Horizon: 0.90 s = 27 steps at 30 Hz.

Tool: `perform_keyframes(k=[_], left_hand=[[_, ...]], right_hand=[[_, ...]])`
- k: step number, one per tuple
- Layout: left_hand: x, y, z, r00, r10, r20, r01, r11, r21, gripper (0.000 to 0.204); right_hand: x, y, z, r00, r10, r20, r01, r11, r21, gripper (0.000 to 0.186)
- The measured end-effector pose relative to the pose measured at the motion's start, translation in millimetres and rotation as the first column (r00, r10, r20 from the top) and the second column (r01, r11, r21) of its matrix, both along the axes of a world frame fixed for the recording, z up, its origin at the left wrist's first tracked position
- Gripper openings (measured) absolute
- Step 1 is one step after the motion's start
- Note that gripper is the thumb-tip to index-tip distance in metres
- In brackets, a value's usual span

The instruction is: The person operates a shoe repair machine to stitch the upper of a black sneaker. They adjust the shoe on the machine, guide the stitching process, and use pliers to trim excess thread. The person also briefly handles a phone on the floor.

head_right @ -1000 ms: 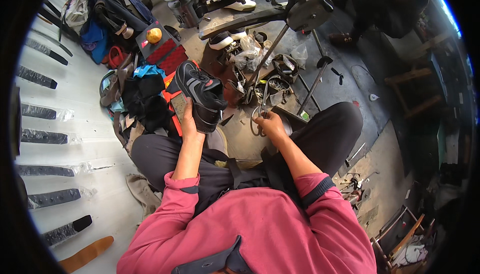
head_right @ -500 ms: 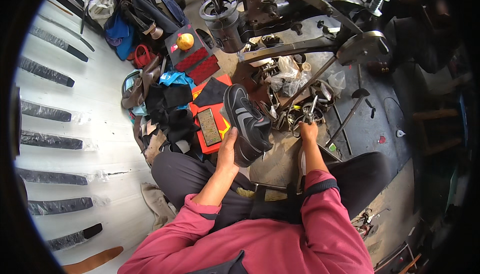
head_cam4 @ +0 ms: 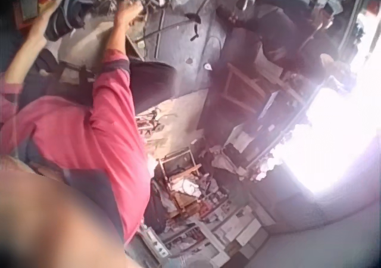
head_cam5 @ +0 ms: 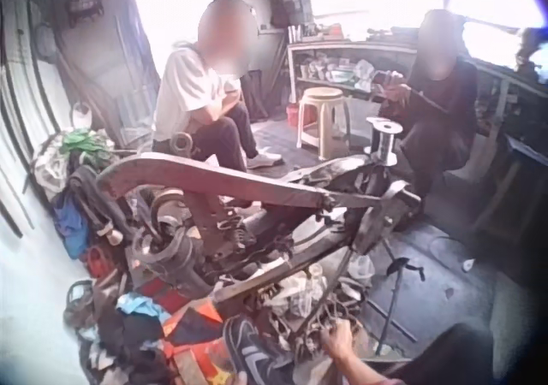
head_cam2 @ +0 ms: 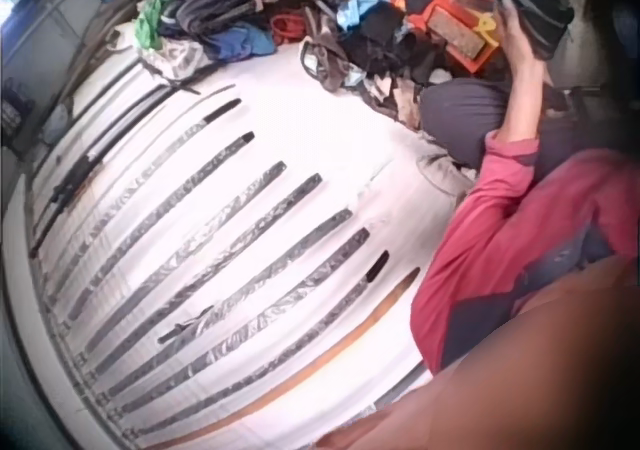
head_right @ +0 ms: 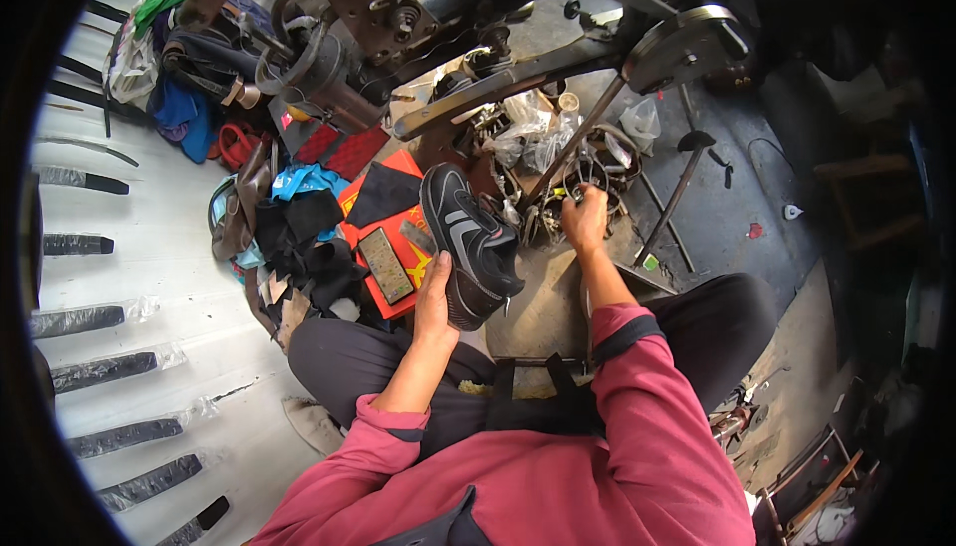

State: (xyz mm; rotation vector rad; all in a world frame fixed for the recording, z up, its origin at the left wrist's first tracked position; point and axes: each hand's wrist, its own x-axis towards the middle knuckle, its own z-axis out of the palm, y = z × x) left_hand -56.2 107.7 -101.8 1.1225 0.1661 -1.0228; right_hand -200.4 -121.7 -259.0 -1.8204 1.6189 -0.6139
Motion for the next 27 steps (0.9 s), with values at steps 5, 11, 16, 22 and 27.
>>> perform_keyframes(k=[5,11,16,22,27], left_hand=[[-13.5,-6.1,7.1,0.997,0.013,0.080,-0.008,0.998,-0.068,0.051],[-16.6,9.1,17.2,0.995,-0.022,0.095,0.026,0.999,-0.040,0.066],[-8.9,24.3,20.8,0.987,0.022,0.156,-0.011,0.997,-0.074,0.066],[-6.0,39.6,4.0,0.981,0.033,0.191,-0.012,0.994,-0.108,0.049],[-13.8,49.9,-3.9,0.992,-0.064,0.113,0.075,0.992,-0.100,0.061]], right_hand=[[18.5,25.1,60.2,0.961,0.042,0.274,-0.097,0.977,0.192,0.037],[29.4,63.7,182.9,0.814,0.318,0.487,-0.446,0.878,0.173,0.031],[-4.3,104.6,269.7,0.659,0.735,0.159,-0.696,0.677,-0.239,0.039],[-34.1,145.9,266.7,0.585,0.783,0.211,-0.778,0.615,-0.129,0.050],[-39.4,173.9,235.0,0.701,0.656,0.277,-0.685,0.729,0.007,0.054]])
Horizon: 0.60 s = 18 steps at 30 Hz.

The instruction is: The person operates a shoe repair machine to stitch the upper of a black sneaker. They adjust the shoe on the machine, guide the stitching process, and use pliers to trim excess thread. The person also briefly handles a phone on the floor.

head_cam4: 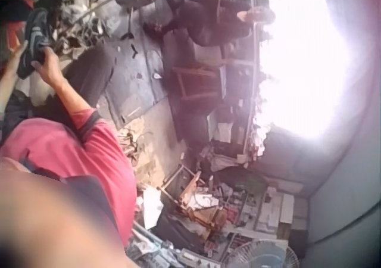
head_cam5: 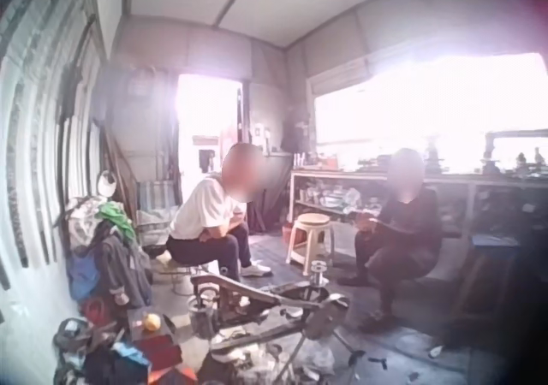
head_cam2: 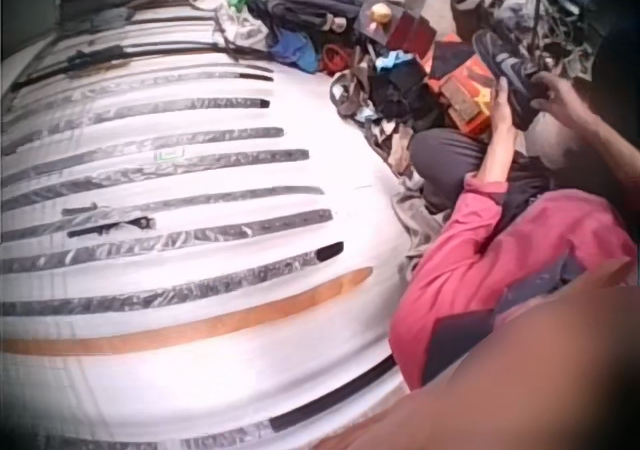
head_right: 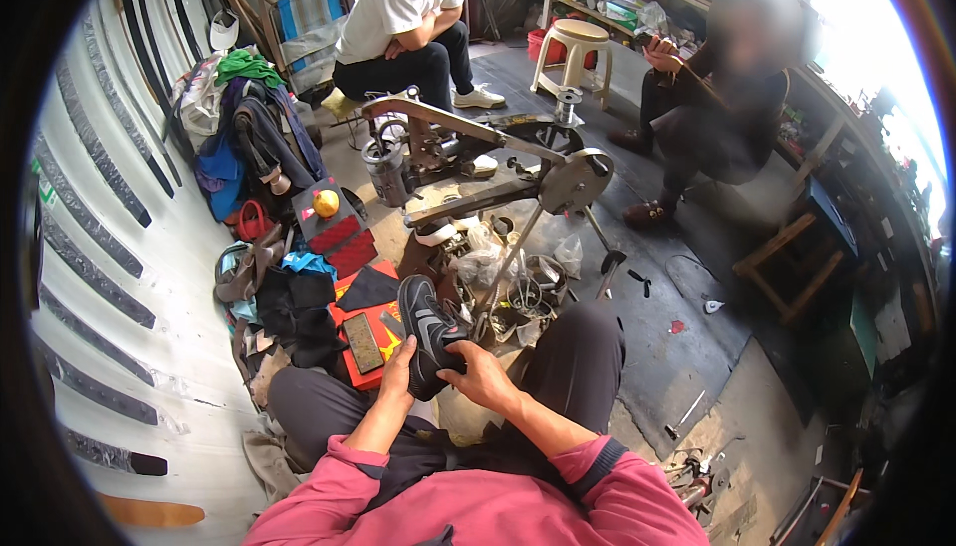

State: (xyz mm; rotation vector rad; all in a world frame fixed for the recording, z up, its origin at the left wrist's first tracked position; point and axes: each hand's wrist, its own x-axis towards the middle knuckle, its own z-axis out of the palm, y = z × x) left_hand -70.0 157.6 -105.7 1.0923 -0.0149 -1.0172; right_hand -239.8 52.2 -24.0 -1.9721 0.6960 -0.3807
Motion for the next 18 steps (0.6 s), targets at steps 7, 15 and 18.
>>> perform_keyframes(k=[7,15,18], left_hand=[[-7.9,-8.4,3.4,0.998,0.002,0.058,-0.002,1.000,-0.006,0.056],[-10.0,-4.3,4.0,0.994,-0.076,-0.073,0.067,0.990,-0.121,0.040],[-3.7,4.7,3.5,0.970,-0.196,-0.142,0.166,0.967,-0.193,0.041]], right_hand=[[-8.1,-5.8,-3.1,0.993,-0.116,-0.002,0.116,0.985,0.131,0.056],[-1.9,-15.2,-3.8,0.972,0.222,-0.082,-0.142,0.822,0.551,0.043],[1.7,-15.5,-5.6,0.958,0.284,0.038,-0.242,0.729,0.640,0.047]])
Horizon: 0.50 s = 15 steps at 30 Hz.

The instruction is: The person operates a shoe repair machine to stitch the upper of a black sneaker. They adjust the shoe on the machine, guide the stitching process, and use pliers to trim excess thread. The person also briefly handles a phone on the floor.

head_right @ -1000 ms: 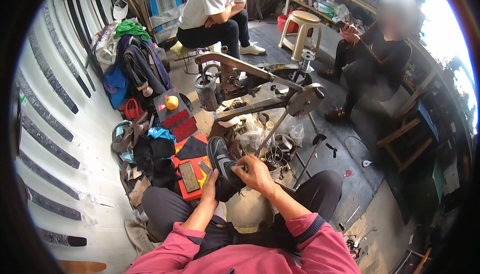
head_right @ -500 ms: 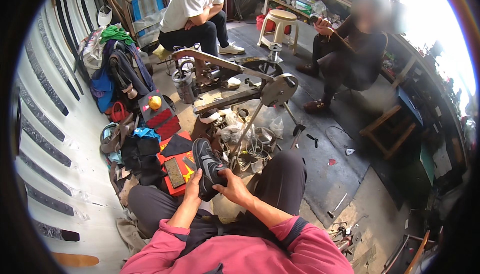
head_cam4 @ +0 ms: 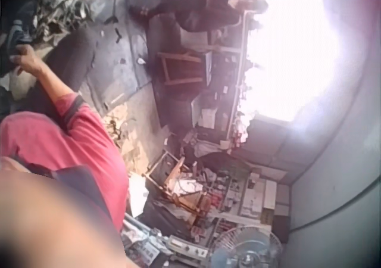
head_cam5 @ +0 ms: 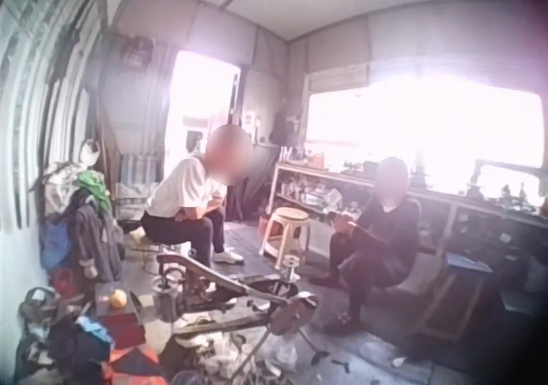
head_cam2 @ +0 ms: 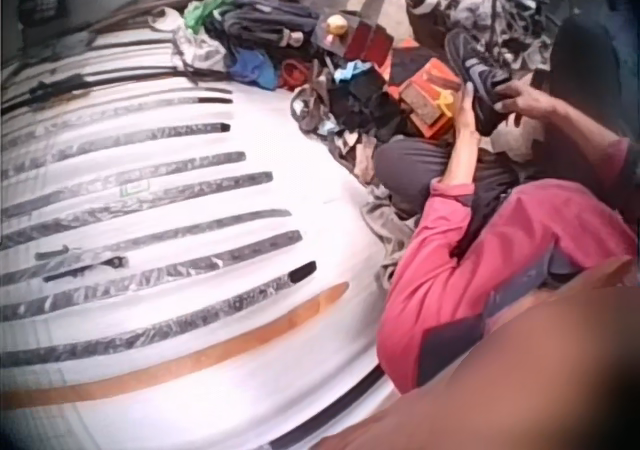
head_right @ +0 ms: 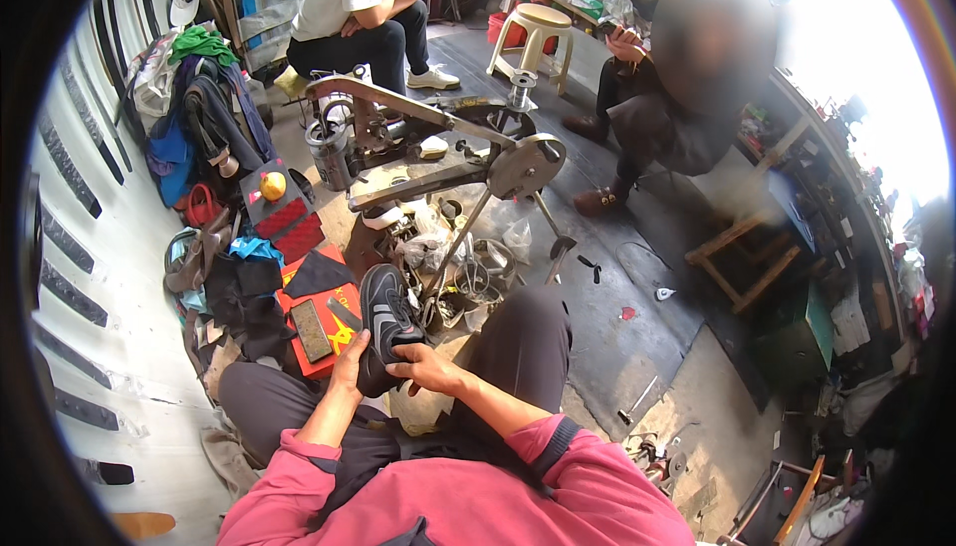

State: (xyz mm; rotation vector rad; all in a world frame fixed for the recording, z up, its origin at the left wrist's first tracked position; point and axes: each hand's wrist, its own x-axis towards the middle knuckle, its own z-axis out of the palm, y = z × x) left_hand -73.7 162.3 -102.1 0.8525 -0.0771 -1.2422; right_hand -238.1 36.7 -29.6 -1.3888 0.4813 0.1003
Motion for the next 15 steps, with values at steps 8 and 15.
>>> perform_keyframes(k=[8,15], left_hand=[[0.6,7.3,-13.7,0.988,0.066,0.143,-0.087,0.985,0.147,0.045],[1.8,4.9,-32.0,0.986,-0.030,0.167,0.003,0.987,0.159,0.044]], right_hand=[[11.8,8.7,-20.5,0.995,0.069,-0.066,-0.069,0.998,0.002,0.057],[4.2,9.3,-33.5,0.992,0.006,-0.129,0.018,0.983,0.183,0.046]])
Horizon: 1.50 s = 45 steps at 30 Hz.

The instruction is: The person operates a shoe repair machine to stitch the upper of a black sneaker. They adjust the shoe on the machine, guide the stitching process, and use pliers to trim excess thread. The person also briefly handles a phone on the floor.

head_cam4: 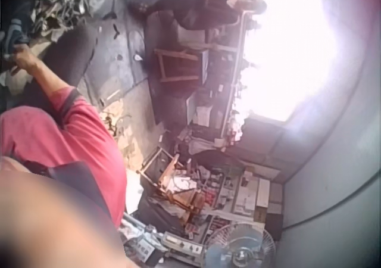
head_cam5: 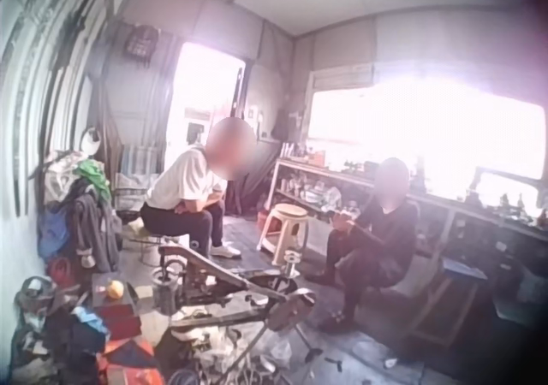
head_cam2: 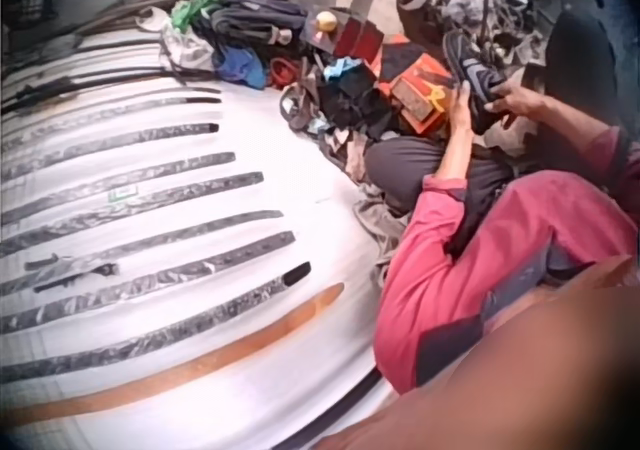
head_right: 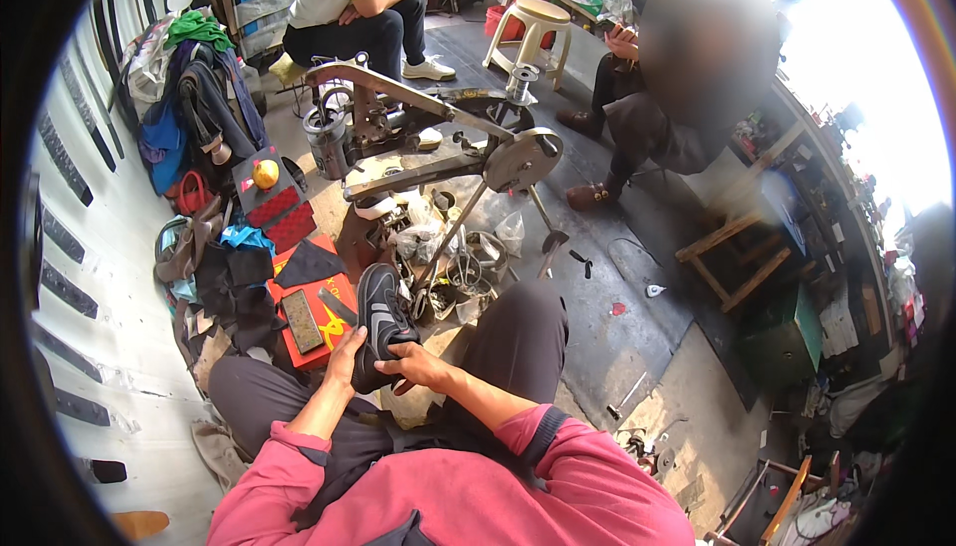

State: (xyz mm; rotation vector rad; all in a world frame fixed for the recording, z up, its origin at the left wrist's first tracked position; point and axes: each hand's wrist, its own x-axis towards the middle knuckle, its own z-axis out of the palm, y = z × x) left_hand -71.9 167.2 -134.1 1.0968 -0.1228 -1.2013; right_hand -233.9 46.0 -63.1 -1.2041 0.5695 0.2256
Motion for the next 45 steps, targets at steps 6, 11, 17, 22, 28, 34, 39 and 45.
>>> perform_keyframes(k=[6,11,17,22,28,34,39,45], left_hand=[[-4.3,-8.1,-1.0,0.999,-0.024,0.044,0.024,1.000,-0.017,0.042],[-4.9,-5.9,4.4,0.970,-0.109,0.217,0.074,0.984,0.162,0.051],[-15.6,-10.4,17.2,0.982,-0.159,0.100,0.155,0.987,0.052,0.048],[-20.5,-11.1,11.3,0.881,-0.214,0.422,0.132,0.968,0.214,0.049],[-6.7,-11.5,34.0,0.380,-0.591,0.712,0.128,0.796,0.592,0.075],[-4.1,4.1,92.4,-0.031,-0.391,0.920,0.249,0.888,0.386,0.055],[-3.5,-2.5,106.3,-0.405,-0.390,0.827,0.497,0.665,0.557,0.060],[-0.1,-8.1,91.3,-0.491,-0.307,0.816,0.596,0.565,0.571,0.050]], right_hand=[[-4.2,-6.2,-3.2,1.000,0.019,-0.022,-0.019,1.000,-0.002,0.057],[-9.1,-8.5,-5.8,0.997,-0.038,-0.073,0.039,0.999,0.004,0.081],[-12.1,-10.4,15.4,0.982,0.012,-0.189,-0.042,0.987,-0.153,0.058],[-18.1,-8.3,13.7,0.984,-0.036,-0.173,0.009,0.988,-0.152,0.053],[-22.1,-7.8,1.8,0.980,-0.114,-0.165,0.088,0.984,-0.157,0.047],[-30.5,-10.8,-4.8,0.971,-0.149,-0.190,0.078,0.939,-0.334,0.050],[-32.0,-14.1,-18.2,0.944,0.063,-0.325,-0.243,0.797,-0.552,0.046],[-35.7,-0.5,-15.8,0.883,0.325,-0.339,-0.470,0.596,-0.651,0.049]])
